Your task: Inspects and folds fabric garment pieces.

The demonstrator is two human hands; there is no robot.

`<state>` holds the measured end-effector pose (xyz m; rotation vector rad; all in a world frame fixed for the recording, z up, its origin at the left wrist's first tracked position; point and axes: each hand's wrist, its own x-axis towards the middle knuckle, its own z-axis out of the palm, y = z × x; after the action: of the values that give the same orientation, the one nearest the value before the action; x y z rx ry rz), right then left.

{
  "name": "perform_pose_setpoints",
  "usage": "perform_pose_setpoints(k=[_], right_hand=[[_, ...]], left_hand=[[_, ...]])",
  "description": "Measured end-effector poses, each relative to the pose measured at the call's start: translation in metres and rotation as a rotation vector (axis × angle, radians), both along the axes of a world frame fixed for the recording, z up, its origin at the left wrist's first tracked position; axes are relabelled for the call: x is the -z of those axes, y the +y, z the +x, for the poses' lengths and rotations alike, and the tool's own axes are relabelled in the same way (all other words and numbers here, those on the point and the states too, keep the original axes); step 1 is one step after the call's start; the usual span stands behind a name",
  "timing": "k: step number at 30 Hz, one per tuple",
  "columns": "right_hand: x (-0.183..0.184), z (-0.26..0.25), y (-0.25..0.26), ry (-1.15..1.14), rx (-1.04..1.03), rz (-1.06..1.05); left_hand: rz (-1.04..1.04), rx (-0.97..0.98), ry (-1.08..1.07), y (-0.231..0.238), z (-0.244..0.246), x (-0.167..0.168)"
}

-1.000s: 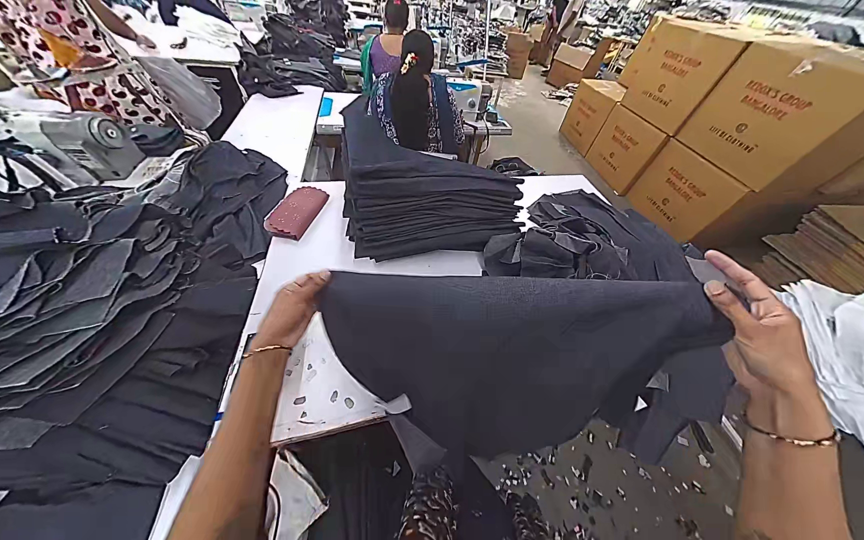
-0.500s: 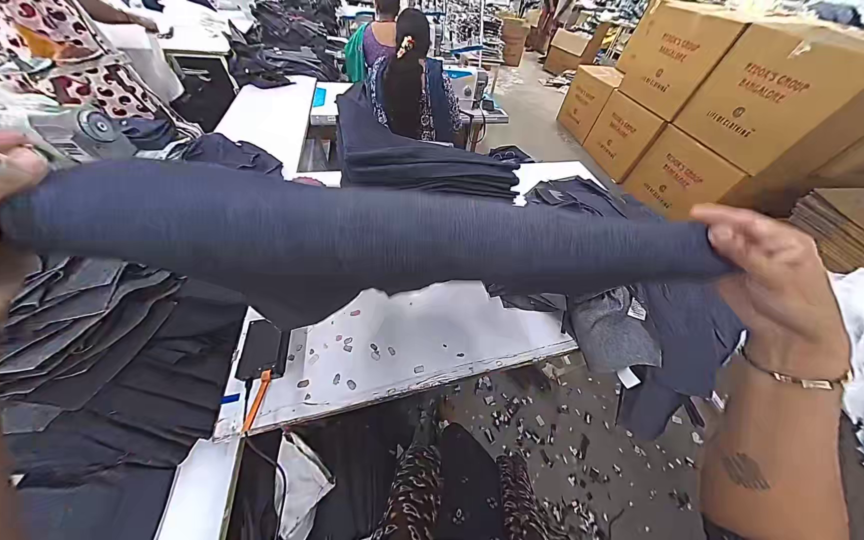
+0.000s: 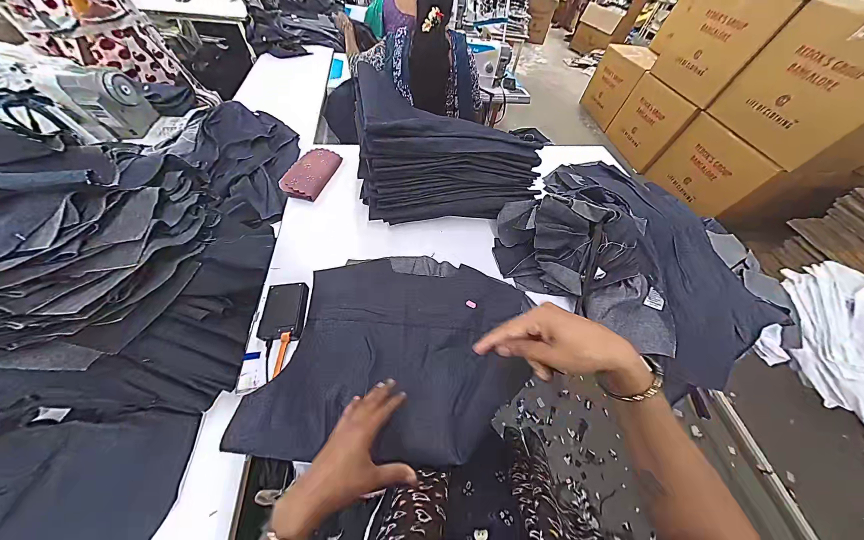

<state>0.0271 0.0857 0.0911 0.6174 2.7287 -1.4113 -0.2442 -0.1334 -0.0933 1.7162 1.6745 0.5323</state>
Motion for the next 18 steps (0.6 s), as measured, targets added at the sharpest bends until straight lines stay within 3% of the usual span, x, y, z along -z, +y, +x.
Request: perform_pose_setpoints(k=[2,4,7,9,11,14,16,18], right_hand=[[-0.003,-0.059,-0.012,0.134,0.124,0.211],[0.008,-0.121,-0.04,0.377,0.154,0.38],[0.041,-0.179,-0.089,0.648,-0.25,0.325],[0.064,-0.182,-0.101,0.616,-0.342,0.189],[0.09,-0.159,-0.089,0.523,-0.286,0.122],[0.129,-0.121,-0.05,0.108,-0.228,0.298],[0.156,-0.106,-0.026,0.054,-0.131,0.404],[0.169,-0.094,-0.004,0.051,-0.022,0.359]], left_hand=[[-0.184,-0.007,0.05,-0.004,0.027,0.007],[-0.015,-0.266,0.018,-0.018,0.042,0.019],[0.157,-0.563,-0.071,-0.036,0.05,0.021],[0.181,-0.6,-0.148,-0.048,0.045,0.012],[0.172,-0.6,-0.204,-0.055,0.039,0.005],[0.185,-0.733,-0.454,-0.056,0.032,-0.023],[0.279,-0.782,-0.737,-0.055,0.027,-0.05],[0.345,-0.671,-0.878,-0.05,0.016,-0.082]])
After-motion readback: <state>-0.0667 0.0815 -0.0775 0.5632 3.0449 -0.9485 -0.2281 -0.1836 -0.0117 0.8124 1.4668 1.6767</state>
